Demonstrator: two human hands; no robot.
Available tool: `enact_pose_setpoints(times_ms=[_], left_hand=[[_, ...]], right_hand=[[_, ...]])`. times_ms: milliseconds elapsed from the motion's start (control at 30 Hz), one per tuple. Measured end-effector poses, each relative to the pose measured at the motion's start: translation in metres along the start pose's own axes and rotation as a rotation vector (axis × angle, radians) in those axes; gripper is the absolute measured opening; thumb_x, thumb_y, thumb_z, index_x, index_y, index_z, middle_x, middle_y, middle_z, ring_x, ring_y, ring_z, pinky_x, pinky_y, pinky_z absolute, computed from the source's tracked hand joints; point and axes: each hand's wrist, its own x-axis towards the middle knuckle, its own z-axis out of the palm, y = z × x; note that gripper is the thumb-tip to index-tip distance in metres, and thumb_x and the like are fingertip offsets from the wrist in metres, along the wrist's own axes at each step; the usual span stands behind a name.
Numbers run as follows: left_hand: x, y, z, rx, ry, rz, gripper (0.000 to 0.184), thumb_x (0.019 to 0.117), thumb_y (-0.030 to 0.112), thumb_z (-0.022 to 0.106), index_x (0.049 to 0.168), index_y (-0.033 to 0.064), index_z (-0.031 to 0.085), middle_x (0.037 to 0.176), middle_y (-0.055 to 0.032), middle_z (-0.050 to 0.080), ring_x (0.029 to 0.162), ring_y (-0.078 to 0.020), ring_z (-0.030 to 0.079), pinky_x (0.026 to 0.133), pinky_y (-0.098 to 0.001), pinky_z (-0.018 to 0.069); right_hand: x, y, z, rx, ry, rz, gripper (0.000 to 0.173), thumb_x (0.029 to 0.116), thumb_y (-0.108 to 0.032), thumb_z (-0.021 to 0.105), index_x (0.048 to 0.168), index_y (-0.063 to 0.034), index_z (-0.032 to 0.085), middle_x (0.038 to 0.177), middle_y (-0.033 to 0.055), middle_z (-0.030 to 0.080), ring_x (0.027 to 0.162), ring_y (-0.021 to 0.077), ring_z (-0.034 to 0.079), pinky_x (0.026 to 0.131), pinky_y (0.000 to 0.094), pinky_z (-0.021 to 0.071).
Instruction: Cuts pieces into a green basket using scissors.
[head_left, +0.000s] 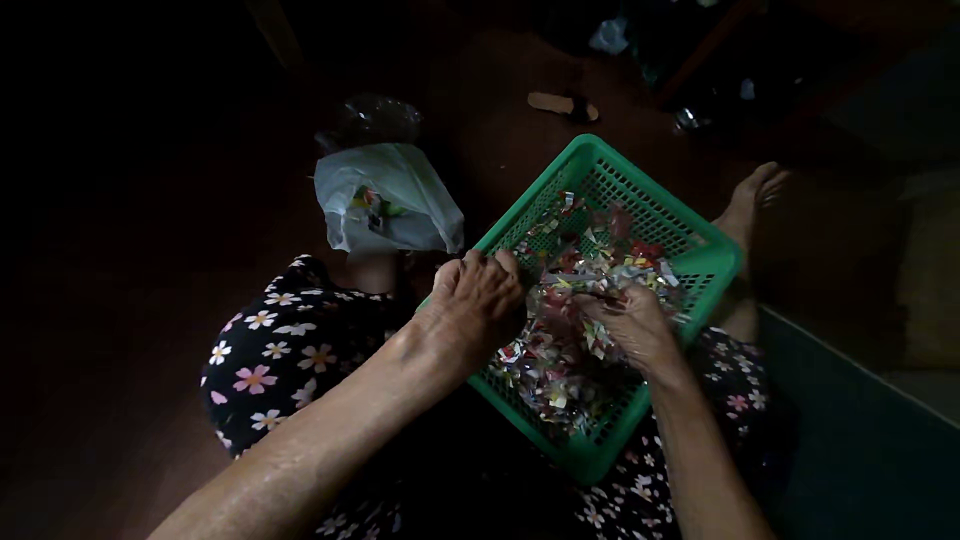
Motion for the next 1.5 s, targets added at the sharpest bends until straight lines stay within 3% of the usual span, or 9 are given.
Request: enact_pose_setpoints(times_ms=[233,467,767,900,967,1100,1200,1333,1500], left_hand=[[-0.004,-0.001,0.027,-0.115,0.212,0.225,0.031,0.0998,0.013,0.062,0.128,0.0011,0.067,0.118,-0.0187,0.070,0.111,-0.0378,0.067,0.084,-0.0520,0.0531],[0.003,-0.009,0.023,-0.072,0.314,0.308,0.013,0.0909,0.018,0.074,0.089,0.0063,0.069,0.066,-0.0097,0.060,0.060,-0.0303,0.063,0.053,-0.0440,0.0489],[0.005,-0.007,0.016,-0.008,0.227,0.221,0.010,0.0899,0.012,0.073,0.090,0.0035,0.068,0.058,-0.0086,0.055,0.052,-0.0299,0.060,0.047,-0.0427,0.0449],[0.004,-0.007,0.015,-0.047,0.096,0.112,0.024,0.0898,0.009,0.074,0.111,0.0009,0.068,0.088,-0.0180,0.068,0.083,-0.0385,0.068,0.068,-0.0515,0.0505],[0.008,-0.008,0.019,0.005,0.102,0.079,0.031,0.0925,0.012,0.071,0.120,0.0012,0.061,0.102,-0.0185,0.066,0.100,-0.0384,0.066,0.071,-0.0487,0.0523],[0.017,-0.004,0.021,0.193,0.248,0.148,0.035,0.0906,0.001,0.067,0.125,-0.0046,0.059,0.103,-0.0205,0.066,0.102,-0.0388,0.065,0.070,-0.0438,0.0519],[0.016,0.001,0.023,0.272,0.415,0.317,0.036,0.0917,-0.002,0.065,0.128,-0.0056,0.061,0.102,-0.0196,0.068,0.100,-0.0371,0.065,0.073,-0.0454,0.0496],[0.012,0.001,0.021,0.255,0.564,0.467,0.035,0.0979,-0.002,0.055,0.132,-0.0043,0.060,0.109,-0.0194,0.070,0.105,-0.0357,0.067,0.086,-0.0503,0.0510],[-0.002,-0.025,0.006,0.075,0.464,0.287,0.035,0.0934,-0.001,0.063,0.128,-0.0026,0.062,0.107,-0.0210,0.070,0.105,-0.0408,0.067,0.081,-0.0535,0.0525]], right_hand=[[-0.015,-0.023,0.000,0.125,-0.073,0.057,0.028,0.0791,0.008,0.080,0.105,-0.0001,0.070,0.090,0.0006,0.074,0.083,0.0025,0.070,0.079,0.0213,0.0600],[-0.012,-0.013,-0.006,0.224,-0.108,0.056,0.018,0.0826,0.009,0.076,0.096,-0.0026,0.075,0.087,0.0001,0.076,0.080,0.0030,0.070,0.078,0.0211,0.0598],[-0.008,-0.004,-0.018,0.098,0.073,-0.011,0.011,0.0865,-0.005,0.078,0.096,-0.0073,0.072,0.079,-0.0049,0.070,0.070,-0.0007,0.065,0.066,0.0187,0.0560],[-0.003,-0.012,-0.034,-0.473,0.007,-0.008,0.046,0.0868,-0.019,0.083,0.125,-0.0037,0.063,0.113,0.0203,0.068,0.102,0.0350,0.066,0.088,0.0594,0.0524],[-0.010,-0.017,-0.038,-0.588,0.049,-0.069,0.059,0.0864,-0.013,0.082,0.139,-0.0062,0.058,0.133,0.0224,0.060,0.114,0.0423,0.062,0.093,0.0660,0.0486],[-0.021,-0.028,-0.032,-0.650,0.249,-0.430,0.033,0.0992,-0.022,0.066,0.127,-0.0032,0.068,0.124,0.0185,0.067,0.104,0.0338,0.068,0.088,0.0546,0.0545],[-0.013,-0.043,-0.023,-0.626,-0.040,-0.551,0.046,0.0908,-0.039,0.073,0.127,-0.0095,0.071,0.122,0.0106,0.071,0.112,0.0294,0.066,0.096,0.0551,0.0501],[0.009,-0.056,-0.025,-0.354,-0.487,-0.374,0.008,0.0854,-0.017,0.081,0.092,-0.0127,0.079,0.081,-0.0014,0.073,0.066,0.0059,0.065,0.060,0.0250,0.0548],[0.035,-0.049,-0.056,-0.230,-0.700,-0.238,0.015,0.0949,-0.009,0.066,0.083,-0.0064,0.075,0.073,-0.0039,0.070,0.066,-0.0011,0.063,0.061,0.0159,0.0518]])
